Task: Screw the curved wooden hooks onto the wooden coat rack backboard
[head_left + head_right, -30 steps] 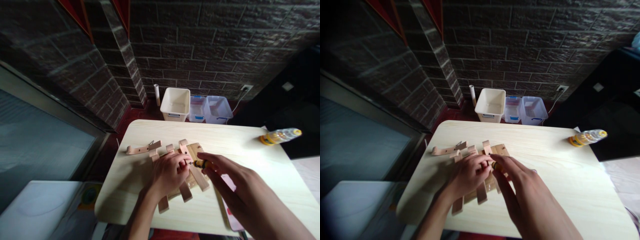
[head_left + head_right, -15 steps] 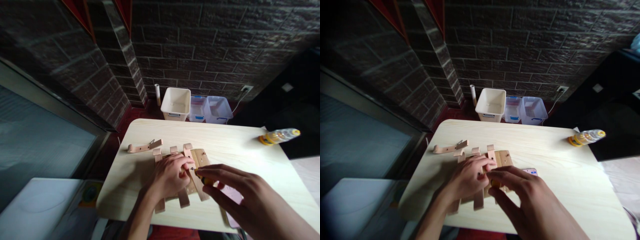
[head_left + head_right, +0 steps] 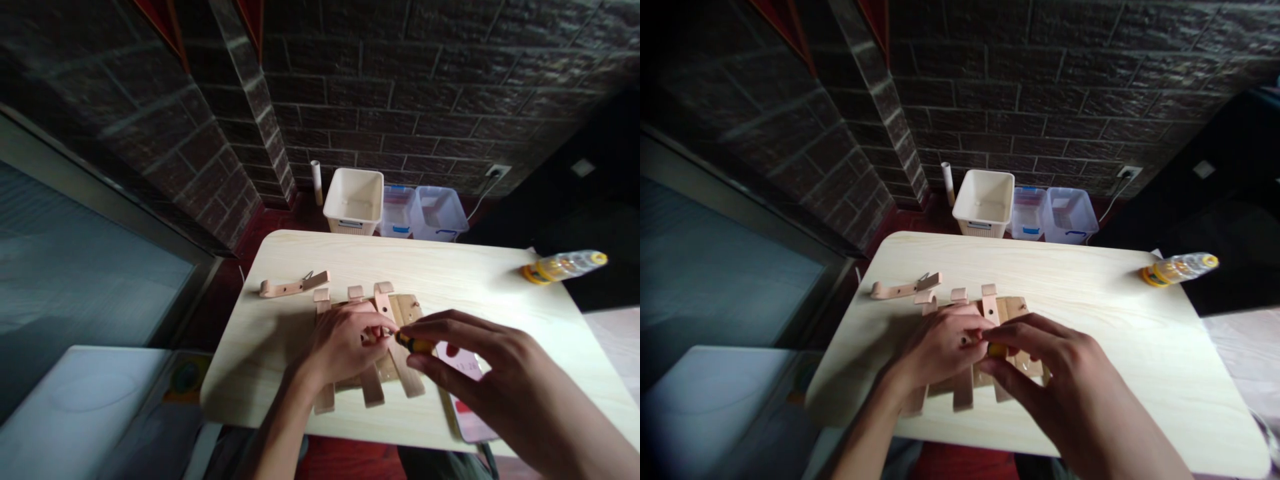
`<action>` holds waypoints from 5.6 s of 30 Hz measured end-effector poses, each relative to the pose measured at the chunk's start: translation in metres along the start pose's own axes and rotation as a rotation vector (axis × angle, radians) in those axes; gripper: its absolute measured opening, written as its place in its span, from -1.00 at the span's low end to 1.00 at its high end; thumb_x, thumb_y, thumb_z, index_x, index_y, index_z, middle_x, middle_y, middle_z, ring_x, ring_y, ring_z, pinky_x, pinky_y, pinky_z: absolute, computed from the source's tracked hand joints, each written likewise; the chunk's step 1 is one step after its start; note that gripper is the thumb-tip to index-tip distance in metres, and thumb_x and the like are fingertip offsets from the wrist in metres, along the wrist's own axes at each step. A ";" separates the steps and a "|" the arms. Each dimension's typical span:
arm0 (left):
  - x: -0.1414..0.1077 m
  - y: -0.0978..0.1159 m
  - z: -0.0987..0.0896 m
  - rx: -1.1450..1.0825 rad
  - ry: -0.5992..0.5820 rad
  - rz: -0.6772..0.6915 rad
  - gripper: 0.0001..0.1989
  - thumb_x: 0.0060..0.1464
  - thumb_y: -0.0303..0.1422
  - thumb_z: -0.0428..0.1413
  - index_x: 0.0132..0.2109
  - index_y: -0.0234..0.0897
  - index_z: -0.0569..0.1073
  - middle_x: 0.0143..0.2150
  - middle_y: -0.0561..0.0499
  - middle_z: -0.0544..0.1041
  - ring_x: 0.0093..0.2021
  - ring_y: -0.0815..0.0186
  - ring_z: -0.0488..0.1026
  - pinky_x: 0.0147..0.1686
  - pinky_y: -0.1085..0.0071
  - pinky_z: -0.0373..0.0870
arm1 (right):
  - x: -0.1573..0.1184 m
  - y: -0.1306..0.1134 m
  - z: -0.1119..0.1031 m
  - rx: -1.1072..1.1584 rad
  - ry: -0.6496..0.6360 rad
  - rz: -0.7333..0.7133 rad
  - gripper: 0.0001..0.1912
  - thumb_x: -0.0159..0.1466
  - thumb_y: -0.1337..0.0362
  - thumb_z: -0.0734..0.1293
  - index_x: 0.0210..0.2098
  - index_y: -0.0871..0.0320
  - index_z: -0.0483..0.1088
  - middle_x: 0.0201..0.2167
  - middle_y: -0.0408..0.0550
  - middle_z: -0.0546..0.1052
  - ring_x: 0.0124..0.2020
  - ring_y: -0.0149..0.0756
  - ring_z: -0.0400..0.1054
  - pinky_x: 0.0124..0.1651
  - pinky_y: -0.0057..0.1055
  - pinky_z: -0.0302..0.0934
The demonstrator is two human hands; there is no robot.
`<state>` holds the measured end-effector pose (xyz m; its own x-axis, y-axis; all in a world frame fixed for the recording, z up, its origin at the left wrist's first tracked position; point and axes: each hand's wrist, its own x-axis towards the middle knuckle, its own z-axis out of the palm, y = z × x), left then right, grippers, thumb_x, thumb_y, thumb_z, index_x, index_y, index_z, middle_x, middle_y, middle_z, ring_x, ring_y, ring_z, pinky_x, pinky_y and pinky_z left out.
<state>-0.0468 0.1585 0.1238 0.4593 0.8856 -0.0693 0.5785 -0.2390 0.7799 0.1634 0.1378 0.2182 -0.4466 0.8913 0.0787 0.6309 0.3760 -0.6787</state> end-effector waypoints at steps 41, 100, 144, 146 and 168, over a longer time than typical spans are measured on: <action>0.000 -0.003 -0.002 -0.034 0.018 0.006 -0.79 0.17 -0.32 0.13 -0.14 -0.11 0.65 -0.19 0.08 0.66 -0.20 0.28 0.54 -0.26 0.39 0.32 | 0.000 -0.002 -0.006 0.202 -0.155 0.104 -0.70 0.41 0.07 0.31 0.02 -0.01 0.59 -0.02 0.05 0.65 -0.07 -0.10 0.59 -0.09 -0.33 0.54; 0.001 -0.009 0.007 -0.006 0.084 0.003 -0.75 0.09 -0.40 0.14 -0.13 -0.03 0.65 -0.19 0.15 0.67 -0.17 0.29 0.55 -0.20 0.40 0.36 | -0.013 0.003 0.002 0.004 0.034 0.110 -0.69 0.37 0.07 0.34 0.02 0.04 0.55 -0.13 0.00 0.69 -0.33 -0.23 0.63 -0.53 -0.58 0.46; 0.001 -0.008 -0.001 -0.075 0.019 0.023 -0.79 0.22 -0.27 0.16 -0.11 -0.11 0.69 -0.15 0.08 0.69 -0.13 0.23 0.57 -0.19 0.40 0.38 | -0.002 0.000 -0.009 0.146 -0.168 0.067 -0.74 0.35 0.09 0.36 -0.07 -0.02 0.63 -0.08 0.08 0.67 -0.18 -0.01 0.62 -0.22 -0.27 0.59; 0.001 -0.008 0.000 -0.071 0.019 0.019 -0.79 0.22 -0.27 0.17 -0.11 -0.10 0.69 -0.14 0.07 0.69 -0.13 0.23 0.57 -0.20 0.40 0.38 | -0.001 0.000 -0.009 0.152 -0.150 0.073 -0.74 0.34 0.07 0.37 -0.10 -0.02 0.63 -0.13 0.07 0.68 -0.23 -0.02 0.63 -0.26 -0.29 0.59; 0.001 -0.006 0.001 -0.032 0.027 0.018 -0.82 0.20 -0.31 0.16 -0.15 -0.09 0.67 -0.24 0.09 0.67 -0.20 0.28 0.56 -0.27 0.41 0.33 | -0.004 0.008 -0.013 0.137 -0.149 0.107 -0.68 0.36 0.02 0.34 -0.04 0.00 0.60 -0.08 0.06 0.66 -0.14 -0.03 0.61 -0.23 -0.33 0.57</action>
<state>-0.0493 0.1609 0.1186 0.4505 0.8919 -0.0386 0.5485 -0.2424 0.8002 0.1779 0.1407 0.2220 -0.4772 0.8730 -0.1009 0.5918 0.2344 -0.7713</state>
